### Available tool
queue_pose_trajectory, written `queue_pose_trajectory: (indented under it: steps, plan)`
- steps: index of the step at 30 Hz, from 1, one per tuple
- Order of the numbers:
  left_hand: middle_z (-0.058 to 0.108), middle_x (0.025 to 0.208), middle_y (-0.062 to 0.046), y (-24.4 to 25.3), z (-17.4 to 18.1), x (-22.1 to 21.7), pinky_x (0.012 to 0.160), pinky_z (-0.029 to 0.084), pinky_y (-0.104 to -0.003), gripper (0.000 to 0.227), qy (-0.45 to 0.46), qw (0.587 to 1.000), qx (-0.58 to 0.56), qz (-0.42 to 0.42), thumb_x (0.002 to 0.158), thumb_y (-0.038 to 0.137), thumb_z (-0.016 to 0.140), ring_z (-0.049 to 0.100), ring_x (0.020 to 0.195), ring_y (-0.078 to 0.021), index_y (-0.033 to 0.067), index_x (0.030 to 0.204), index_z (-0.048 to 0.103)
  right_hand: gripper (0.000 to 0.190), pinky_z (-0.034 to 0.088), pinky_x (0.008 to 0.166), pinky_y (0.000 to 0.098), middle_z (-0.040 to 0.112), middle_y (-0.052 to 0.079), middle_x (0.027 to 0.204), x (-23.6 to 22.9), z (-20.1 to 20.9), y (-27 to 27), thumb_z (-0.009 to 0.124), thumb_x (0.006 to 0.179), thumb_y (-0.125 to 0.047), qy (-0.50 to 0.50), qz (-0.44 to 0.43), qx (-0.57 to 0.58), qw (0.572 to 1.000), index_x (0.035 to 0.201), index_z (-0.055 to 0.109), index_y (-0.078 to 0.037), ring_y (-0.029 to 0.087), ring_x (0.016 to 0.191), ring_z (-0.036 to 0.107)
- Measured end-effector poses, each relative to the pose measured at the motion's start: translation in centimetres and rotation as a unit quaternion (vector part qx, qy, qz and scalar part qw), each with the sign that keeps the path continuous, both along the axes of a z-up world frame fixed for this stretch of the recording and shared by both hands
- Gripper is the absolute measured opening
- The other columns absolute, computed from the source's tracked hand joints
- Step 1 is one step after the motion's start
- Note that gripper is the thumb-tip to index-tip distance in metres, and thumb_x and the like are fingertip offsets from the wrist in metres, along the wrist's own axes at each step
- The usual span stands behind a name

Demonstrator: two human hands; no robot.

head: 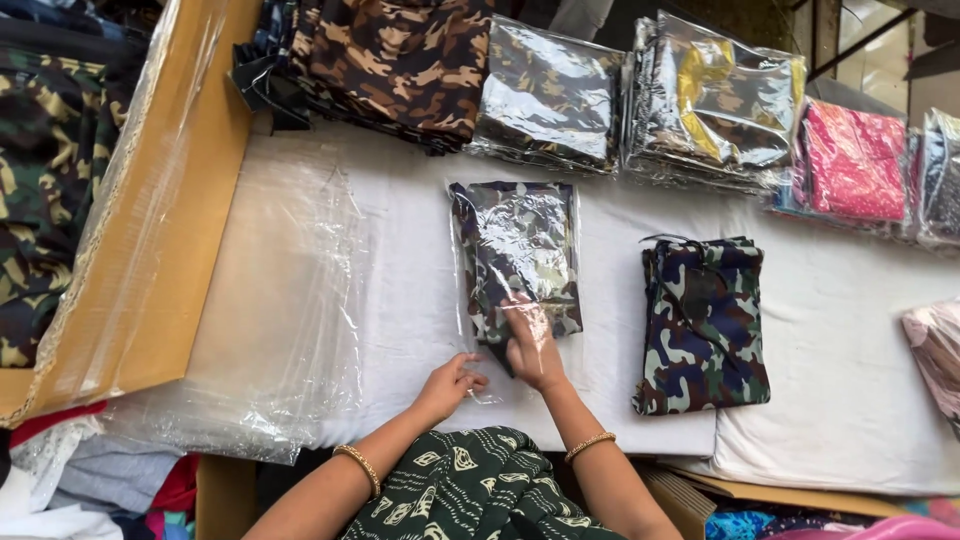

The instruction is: The person folds camouflage-patterned shorts and places them into clear plastic bags. They seal the bags and stack them on a table alongside other packaged items.

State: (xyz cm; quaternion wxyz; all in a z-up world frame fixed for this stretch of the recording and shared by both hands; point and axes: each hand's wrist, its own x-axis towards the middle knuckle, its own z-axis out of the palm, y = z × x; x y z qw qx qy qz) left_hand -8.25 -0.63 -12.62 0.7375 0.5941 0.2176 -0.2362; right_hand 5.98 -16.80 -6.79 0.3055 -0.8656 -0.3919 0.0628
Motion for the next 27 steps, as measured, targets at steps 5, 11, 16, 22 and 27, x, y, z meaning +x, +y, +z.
queue_pose_trajectory:
  steps: [5,11,16,22,27]
  plan:
    - [0.074,0.118,-0.014,-1.0,-0.3,-0.2,0.093,0.057,-0.032,0.045,-0.04,0.996,-0.077,-0.025,0.101,-0.002,0.046,0.072,0.105,-0.0185,0.0088,0.144,0.049,0.044,0.024,0.124,0.05,0.046,0.015,0.155,4.9,-8.1,2.2,0.054,0.1,-0.011,-0.079,-0.05,-0.064,0.994,0.144,0.052,-0.009,0.035,0.146,0.038]
    - [0.069,0.128,-0.014,-1.0,-4.8,-1.8,0.1,0.053,-0.032,0.057,-0.06,0.99,-0.115,-0.051,0.095,-0.004,0.054,0.067,0.116,-0.0181,0.0083,0.149,0.042,0.044,0.033,0.117,0.0466,0.053,0.011,0.151,5.8,-5.1,6.4,0.06,0.097,-0.018,0.003,0.048,-0.035,0.998,0.14,0.058,-0.012,0.034,0.143,0.044]
    - [0.058,0.142,-0.008,1.0,-0.7,-0.1,0.101,0.053,-0.031,0.069,0.016,0.991,-0.131,-0.008,0.091,0.003,0.062,0.063,0.122,-0.0161,0.0147,0.153,0.034,0.043,0.038,0.121,0.0424,0.054,0.011,0.149,7.1,-4.9,8.1,0.058,0.102,-0.021,0.041,-0.029,0.018,0.999,0.143,0.057,-0.012,0.03,0.142,0.048]
    - [0.067,0.131,-0.009,3.9,-5.3,5.8,0.093,0.053,-0.032,0.052,0.032,0.988,-0.028,0.152,0.101,0.035,0.057,0.065,0.11,-0.0165,0.0105,0.147,0.051,0.043,0.028,0.118,0.0533,0.057,0.013,0.143,8.2,-4.8,10.2,0.062,0.094,-0.024,-0.108,0.003,-0.104,0.989,0.135,0.06,-0.011,0.037,0.137,0.048]
    - [0.057,0.141,-0.003,9.7,-6.8,15.5,0.099,0.051,-0.032,0.061,-0.047,0.954,-0.008,0.296,0.1,0.039,0.06,0.058,0.123,-0.0124,0.0102,0.152,0.045,0.038,0.033,0.124,0.0478,0.058,0.016,0.143,9.0,-3.4,10.1,0.058,0.101,-0.018,-0.08,-0.033,-0.034,0.996,0.139,0.057,-0.014,0.035,0.141,0.049]
